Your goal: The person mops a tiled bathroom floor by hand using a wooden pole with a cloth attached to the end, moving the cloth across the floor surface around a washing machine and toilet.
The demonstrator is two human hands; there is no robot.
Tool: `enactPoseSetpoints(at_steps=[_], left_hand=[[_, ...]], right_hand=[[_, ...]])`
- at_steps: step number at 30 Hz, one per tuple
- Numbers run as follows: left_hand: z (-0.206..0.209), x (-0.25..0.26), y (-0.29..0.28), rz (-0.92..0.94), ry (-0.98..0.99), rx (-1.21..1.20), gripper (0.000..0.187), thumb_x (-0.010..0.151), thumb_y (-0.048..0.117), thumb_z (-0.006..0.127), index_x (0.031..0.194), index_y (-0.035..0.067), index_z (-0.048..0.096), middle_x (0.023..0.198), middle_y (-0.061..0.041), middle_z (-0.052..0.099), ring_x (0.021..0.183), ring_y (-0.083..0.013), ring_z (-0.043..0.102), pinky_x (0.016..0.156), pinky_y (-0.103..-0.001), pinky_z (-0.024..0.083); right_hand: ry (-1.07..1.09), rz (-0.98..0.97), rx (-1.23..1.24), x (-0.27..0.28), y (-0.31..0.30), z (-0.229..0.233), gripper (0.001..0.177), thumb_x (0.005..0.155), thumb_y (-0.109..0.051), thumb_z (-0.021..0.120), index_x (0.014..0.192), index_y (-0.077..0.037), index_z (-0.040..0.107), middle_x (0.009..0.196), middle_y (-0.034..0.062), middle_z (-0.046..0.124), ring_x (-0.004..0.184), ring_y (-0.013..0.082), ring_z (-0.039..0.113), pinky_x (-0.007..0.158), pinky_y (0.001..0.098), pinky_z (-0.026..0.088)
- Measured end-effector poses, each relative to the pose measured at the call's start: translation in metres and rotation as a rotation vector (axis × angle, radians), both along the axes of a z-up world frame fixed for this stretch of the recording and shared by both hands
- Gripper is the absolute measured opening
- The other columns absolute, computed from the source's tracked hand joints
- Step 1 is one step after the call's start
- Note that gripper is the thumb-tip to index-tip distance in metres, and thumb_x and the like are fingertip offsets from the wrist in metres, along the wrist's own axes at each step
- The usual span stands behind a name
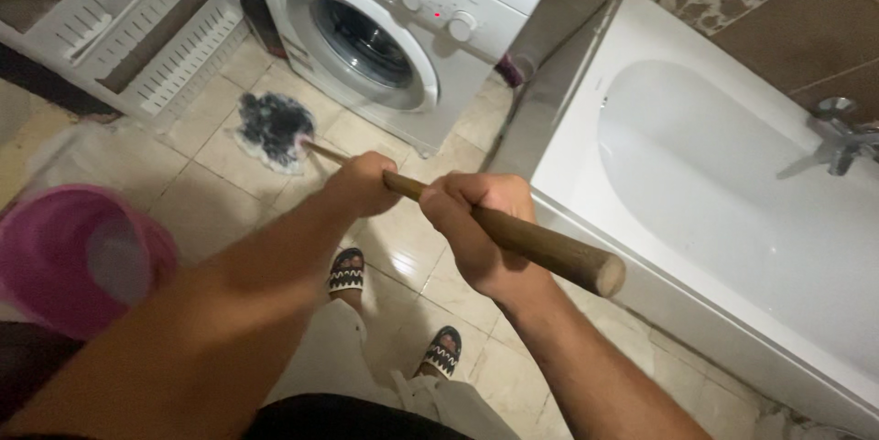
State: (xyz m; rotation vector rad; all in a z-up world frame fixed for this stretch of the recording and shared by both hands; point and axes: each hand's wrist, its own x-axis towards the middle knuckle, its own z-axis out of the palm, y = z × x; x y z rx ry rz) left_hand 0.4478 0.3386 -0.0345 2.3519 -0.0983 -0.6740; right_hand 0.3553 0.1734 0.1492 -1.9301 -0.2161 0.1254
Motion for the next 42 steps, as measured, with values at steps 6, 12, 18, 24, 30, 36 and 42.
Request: enactPoseSetpoints(at_steps=[6, 12, 18, 24, 30, 36, 42], left_hand=[[-0.043, 0.056, 0.074, -0.048, -0.13, -0.019, 0.028, 0.081, 0.036, 0.078, 0.084, 0.008, 0.072, 0.085, -0.016, 0.074, 0.082, -0.0301, 0.073, 0.076, -0.041, 0.057], [-0.036, 0.073, 0.098, -0.05, -0.089, 0.105, 0.028, 0.075, 0.03, 0.083, 0.086, 0.007, 0.071, 0.085, -0.015, 0.073, 0.082, -0.0319, 0.072, 0.074, -0.042, 0.057], [-0.024, 0.064, 0.084, -0.085, -0.049, 0.138, 0.03, 0.072, 0.03, 0.084, 0.088, 0.007, 0.072, 0.09, -0.014, 0.074, 0.088, -0.0307, 0.073, 0.077, -0.042, 0.057], [-0.019, 0.025, 0.04, -0.059, -0.011, 0.102, 0.036, 0.083, 0.041, 0.077, 0.086, 0.006, 0.074, 0.088, -0.017, 0.073, 0.086, -0.0306, 0.071, 0.079, -0.041, 0.055], [0.002, -0.037, -0.046, -0.06, 0.08, -0.029, 0.026, 0.078, 0.03, 0.074, 0.081, 0.004, 0.072, 0.081, -0.017, 0.075, 0.079, -0.029, 0.073, 0.074, -0.042, 0.055], [0.025, -0.122, -0.148, -0.229, 0.011, -0.009, 0.025, 0.08, 0.034, 0.074, 0.081, 0.008, 0.075, 0.083, -0.015, 0.074, 0.079, -0.0322, 0.07, 0.075, -0.043, 0.055], [0.056, -0.185, -0.236, -0.467, 0.001, -0.004, 0.029, 0.085, 0.033, 0.066, 0.08, 0.007, 0.075, 0.081, -0.015, 0.074, 0.076, -0.0305, 0.071, 0.075, -0.044, 0.055]], right_hand=[[-0.017, 0.076, 0.158, 0.049, 0.055, -0.033, 0.039, 0.093, -0.01, 0.064, 0.058, -0.003, 0.05, 0.058, 0.0006, 0.052, 0.056, 0.0079, 0.042, 0.051, 0.0286, 0.037], [-0.003, 0.09, 0.203, 0.063, 0.08, -0.048, 0.036, 0.094, -0.005, 0.064, 0.061, -0.002, 0.049, 0.066, 0.0022, 0.056, 0.067, 0.0079, 0.052, 0.065, 0.0274, 0.049], [-0.039, 0.037, 0.091, 0.052, 0.072, -0.041, 0.028, 0.091, -0.006, 0.064, 0.064, -0.002, 0.059, 0.063, 0.0026, 0.062, 0.058, 0.0071, 0.051, 0.054, 0.0272, 0.046], [-0.061, -0.005, -0.003, 0.008, 0.032, -0.025, 0.029, 0.093, -0.01, 0.063, 0.065, -0.003, 0.065, 0.055, 0.0009, 0.059, 0.047, 0.0075, 0.048, 0.043, 0.0288, 0.039], [-0.077, -0.165, 0.092, -0.064, -0.035, -0.008, 0.038, 0.096, -0.015, 0.061, 0.059, -0.005, 0.06, 0.054, -0.0006, 0.055, 0.049, 0.0065, 0.042, 0.044, 0.0269, 0.036], [-0.054, -0.393, 0.004, -0.155, -0.108, 0.013, 0.042, 0.088, -0.014, 0.061, 0.048, -0.008, 0.053, 0.046, -0.0017, 0.049, 0.042, 0.0064, 0.038, 0.04, 0.0273, 0.033], [-0.17, -0.527, 0.118, -0.224, -0.168, 0.041, 0.041, 0.09, -0.008, 0.057, 0.05, -0.006, 0.051, 0.05, 0.0022, 0.053, 0.049, 0.0081, 0.046, 0.049, 0.0265, 0.041]])
